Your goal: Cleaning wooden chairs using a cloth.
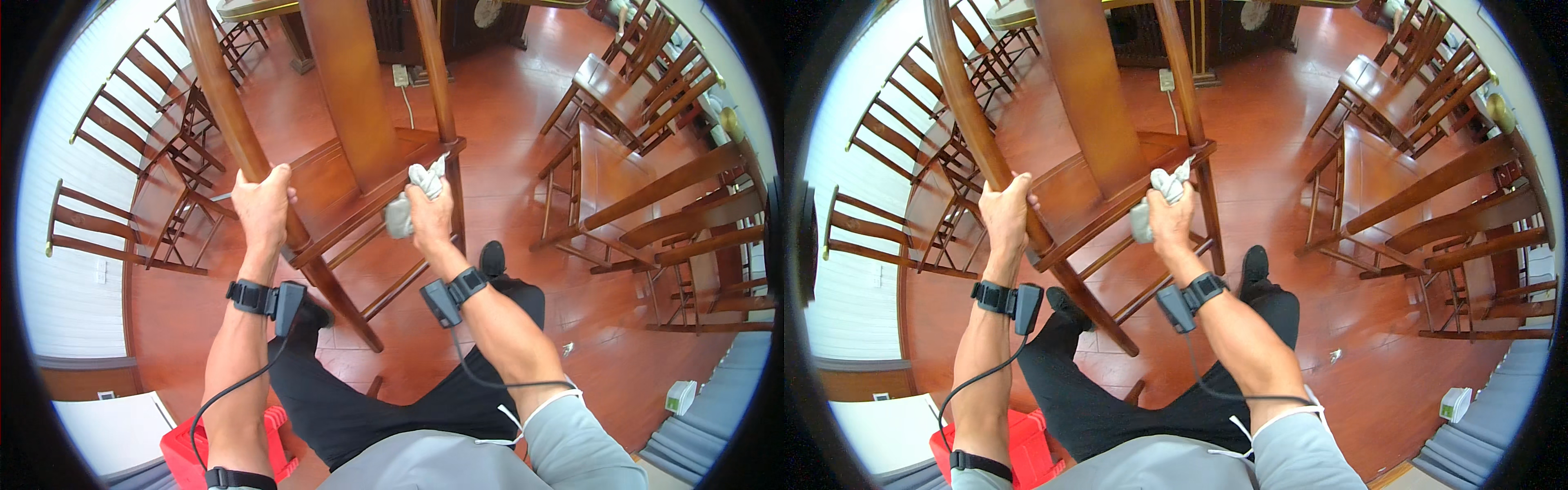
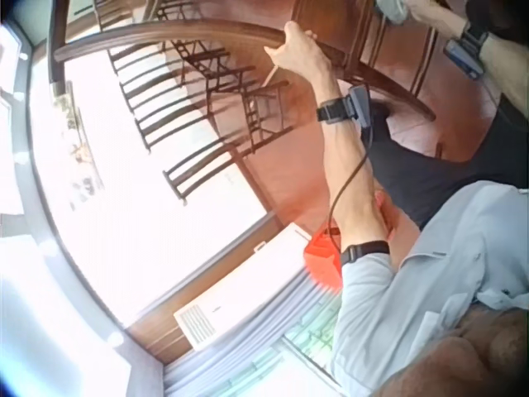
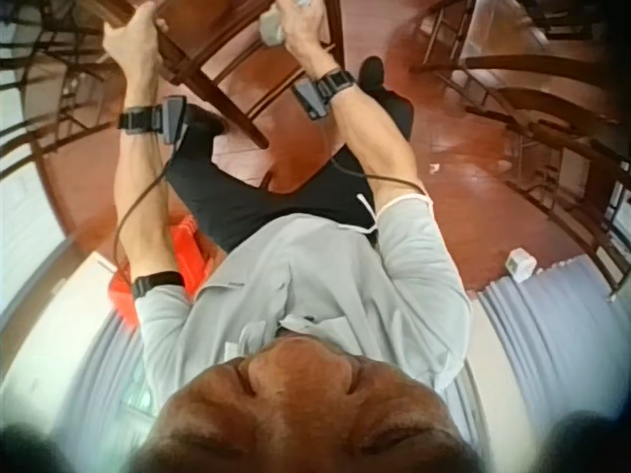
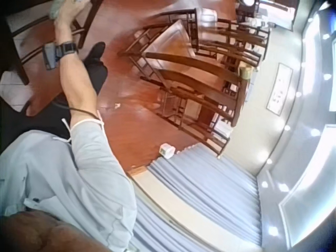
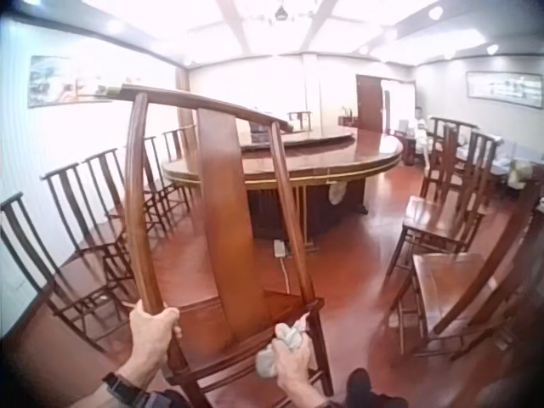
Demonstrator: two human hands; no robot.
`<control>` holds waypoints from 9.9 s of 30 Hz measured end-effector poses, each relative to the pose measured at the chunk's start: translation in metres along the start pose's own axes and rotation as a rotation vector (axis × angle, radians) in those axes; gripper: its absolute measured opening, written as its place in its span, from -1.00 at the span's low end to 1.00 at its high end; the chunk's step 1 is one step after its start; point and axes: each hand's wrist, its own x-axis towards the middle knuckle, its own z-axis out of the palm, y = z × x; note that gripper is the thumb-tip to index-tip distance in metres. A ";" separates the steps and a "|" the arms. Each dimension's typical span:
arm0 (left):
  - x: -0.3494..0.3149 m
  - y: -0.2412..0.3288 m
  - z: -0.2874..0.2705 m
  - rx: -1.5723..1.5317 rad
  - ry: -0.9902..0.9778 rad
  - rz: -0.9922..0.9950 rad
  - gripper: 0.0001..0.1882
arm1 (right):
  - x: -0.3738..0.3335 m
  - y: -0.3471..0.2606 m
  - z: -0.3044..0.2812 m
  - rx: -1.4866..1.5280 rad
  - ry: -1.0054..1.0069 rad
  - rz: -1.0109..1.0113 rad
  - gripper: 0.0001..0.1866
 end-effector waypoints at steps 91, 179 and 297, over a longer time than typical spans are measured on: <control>0.017 0.002 -0.015 0.015 0.048 0.019 -0.83 | 0.013 0.059 -0.152 -1.684 -0.889 -0.740 -0.66; 0.050 -0.021 -0.040 0.198 -0.056 0.089 -0.69 | 0.066 -0.162 -0.091 0.295 -0.510 -0.034 -0.61; 0.012 -0.012 0.035 -0.369 -0.100 -0.010 -0.87 | -0.080 0.054 -0.149 -1.165 -0.609 -0.231 -0.49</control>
